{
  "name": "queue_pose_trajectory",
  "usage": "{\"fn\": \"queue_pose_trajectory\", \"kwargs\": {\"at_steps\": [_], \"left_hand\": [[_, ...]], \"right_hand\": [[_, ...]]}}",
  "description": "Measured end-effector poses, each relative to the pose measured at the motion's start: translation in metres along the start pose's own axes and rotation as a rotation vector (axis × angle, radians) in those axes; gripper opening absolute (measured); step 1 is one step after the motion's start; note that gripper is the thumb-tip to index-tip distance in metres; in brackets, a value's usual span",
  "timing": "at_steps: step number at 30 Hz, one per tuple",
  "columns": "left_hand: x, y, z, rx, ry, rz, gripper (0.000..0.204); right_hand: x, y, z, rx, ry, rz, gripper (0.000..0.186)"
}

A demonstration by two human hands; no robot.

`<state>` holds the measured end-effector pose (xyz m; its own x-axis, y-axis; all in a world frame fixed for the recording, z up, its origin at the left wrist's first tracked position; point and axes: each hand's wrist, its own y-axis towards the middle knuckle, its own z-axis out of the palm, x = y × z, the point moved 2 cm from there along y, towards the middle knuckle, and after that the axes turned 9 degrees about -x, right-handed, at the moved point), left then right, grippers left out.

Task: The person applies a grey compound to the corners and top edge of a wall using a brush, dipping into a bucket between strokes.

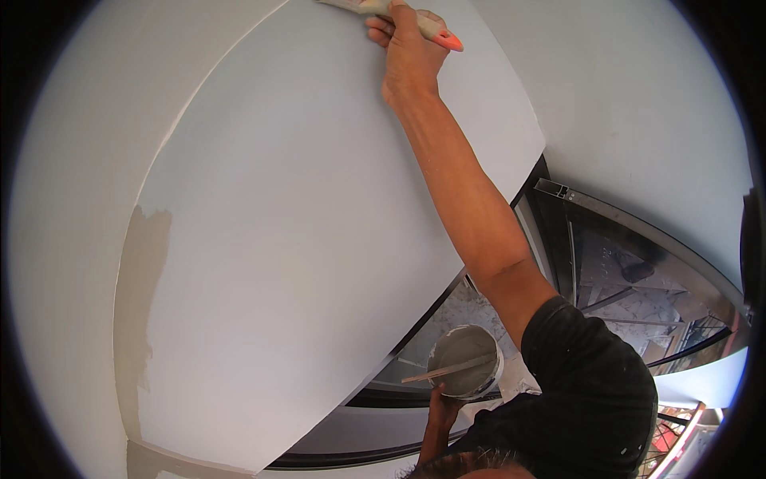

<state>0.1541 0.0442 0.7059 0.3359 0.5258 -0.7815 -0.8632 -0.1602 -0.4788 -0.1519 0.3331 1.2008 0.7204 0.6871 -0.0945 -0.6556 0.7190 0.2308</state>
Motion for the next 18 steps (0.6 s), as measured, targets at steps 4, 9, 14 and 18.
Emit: {"fn": "queue_pose_trajectory", "kwargs": {"at_steps": [4,9,14,18], "left_hand": [[0.0001,-0.0007,0.0019,-0.007,0.006,0.001,0.082],[0.0023,0.0016,-0.003,-0.006,0.007,0.01,0.08],[0.0035,0.0023,-0.0054,-0.01,0.005,-0.001,0.08],[0.0033,0.0017,-0.0032,-0.013,0.003,-0.003,0.081]], "right_hand": [[0.0008,0.0009,-0.0007,0.003,-0.022,0.006,0.017],[0.0031,-0.0024,0.0014,-0.01,-0.015,0.022,0.017],[0.0014,-0.001,0.0007,0.014,-0.032,0.009,0.017],[0.0018,-0.0028,-0.0008,0.018,-0.036,0.013,0.018]]}}
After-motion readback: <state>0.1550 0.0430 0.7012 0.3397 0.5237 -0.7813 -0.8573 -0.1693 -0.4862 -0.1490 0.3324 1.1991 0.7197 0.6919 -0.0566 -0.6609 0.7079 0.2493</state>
